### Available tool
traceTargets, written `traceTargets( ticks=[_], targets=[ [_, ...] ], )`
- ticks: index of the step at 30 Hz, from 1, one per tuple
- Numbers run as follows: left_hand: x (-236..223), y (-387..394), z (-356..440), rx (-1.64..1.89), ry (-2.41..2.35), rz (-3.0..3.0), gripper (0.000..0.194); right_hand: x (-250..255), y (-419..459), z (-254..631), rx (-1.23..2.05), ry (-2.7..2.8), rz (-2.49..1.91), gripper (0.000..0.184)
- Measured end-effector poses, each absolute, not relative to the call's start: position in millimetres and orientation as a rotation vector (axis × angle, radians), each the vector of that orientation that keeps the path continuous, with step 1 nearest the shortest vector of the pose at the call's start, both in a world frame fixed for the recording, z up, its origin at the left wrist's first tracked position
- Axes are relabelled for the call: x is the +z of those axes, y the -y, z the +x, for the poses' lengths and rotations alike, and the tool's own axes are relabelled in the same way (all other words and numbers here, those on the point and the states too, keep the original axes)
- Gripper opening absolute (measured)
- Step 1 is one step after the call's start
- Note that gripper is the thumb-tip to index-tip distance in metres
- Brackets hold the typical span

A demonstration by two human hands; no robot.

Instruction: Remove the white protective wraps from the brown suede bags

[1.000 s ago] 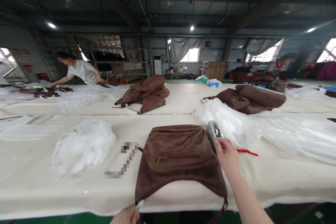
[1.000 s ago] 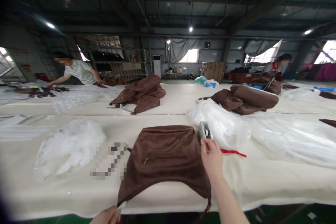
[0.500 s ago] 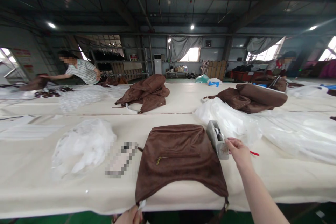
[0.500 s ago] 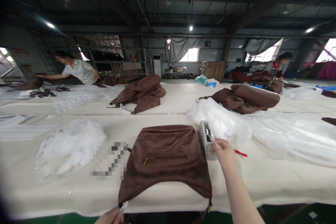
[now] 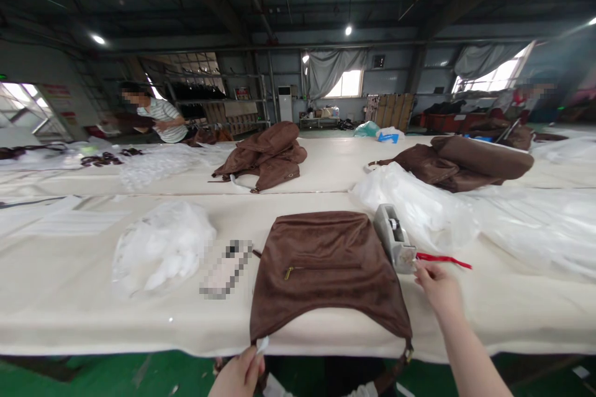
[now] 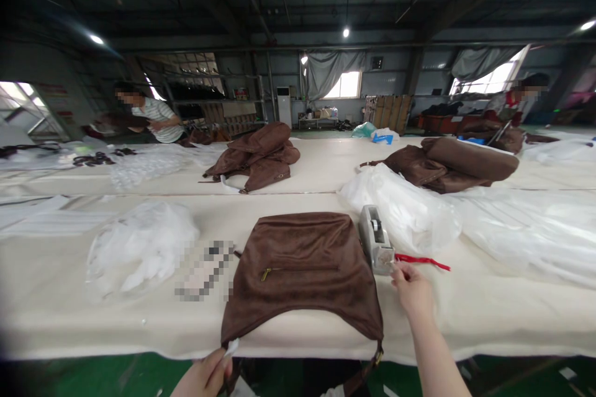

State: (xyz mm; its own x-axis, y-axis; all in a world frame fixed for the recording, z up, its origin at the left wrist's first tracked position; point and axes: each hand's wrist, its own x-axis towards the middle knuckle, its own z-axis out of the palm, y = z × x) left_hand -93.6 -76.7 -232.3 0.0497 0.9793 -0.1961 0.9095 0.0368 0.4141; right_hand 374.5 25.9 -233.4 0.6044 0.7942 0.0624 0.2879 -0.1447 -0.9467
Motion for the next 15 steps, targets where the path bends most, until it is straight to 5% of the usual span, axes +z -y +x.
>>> traceTargets(
  ticks=[6, 15],
  targets=[
    [-228.8, 87.6, -91.8, 0.464, -1.77, 1.713, 0.032, -218.2, 9.1, 336.7, 0.681, 0.998, -1.729, 0.038],
    [-222.7, 92.7, -82.6, 0.491, -1.745, 1.634, 0.027, -200.3, 52.4, 119.9, 1.594, 1.429, -1.121, 0.039]
  ],
)
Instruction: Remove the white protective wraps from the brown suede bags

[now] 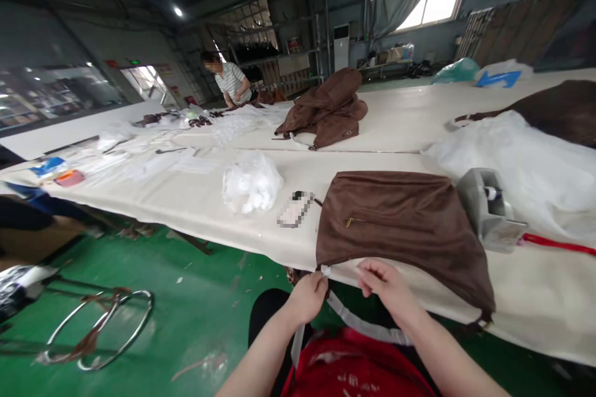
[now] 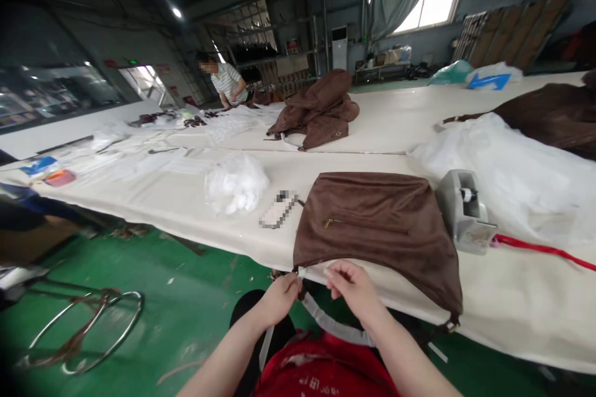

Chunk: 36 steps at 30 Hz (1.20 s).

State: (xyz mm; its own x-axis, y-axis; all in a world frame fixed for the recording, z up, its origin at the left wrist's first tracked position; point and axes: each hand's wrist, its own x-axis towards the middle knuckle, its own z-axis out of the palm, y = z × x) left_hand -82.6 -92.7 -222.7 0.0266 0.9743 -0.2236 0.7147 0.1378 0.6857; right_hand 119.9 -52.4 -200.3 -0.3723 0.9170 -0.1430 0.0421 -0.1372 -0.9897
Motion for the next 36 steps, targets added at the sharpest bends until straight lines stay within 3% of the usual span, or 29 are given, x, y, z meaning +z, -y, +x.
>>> traceTargets(
  ticks=[4, 9, 17, 29, 32, 36],
  targets=[
    [-216.5, 95.3, -83.8, 0.524, -1.677, 1.653, 0.025, -224.3, 56.5, 73.8, 1.83, 1.384, -1.056, 0.04],
    [-213.7, 97.1, -86.2, 0.615, -1.545, 1.601, 0.029, -251.4, 49.2, 60.4, 1.861, 1.431, -1.187, 0.035],
    [-233.5, 91.9, -83.7, 0.701, -1.528, 0.932, 0.035, -265.1, 48.5, 77.2, 2.019, 1.5, -1.094, 0.029],
    [-223.4, 91.8, -92.0, 0.624, -0.807, 0.181, 0.03, -273.4, 46.1, 61.5, 1.907, 1.584, -1.028, 0.017],
    [-227.5, 94.8, -88.5, 0.65, -0.858, 0.188, 0.031, -273.5, 42.8, 61.2, 1.889, 1.617, -1.099, 0.021],
    [-236.9, 99.2, -77.3, 0.773, -1.264, 0.575, 0.036, -272.4, 37.9, 66.1, 1.799, 1.674, -1.212, 0.028]
  ],
)
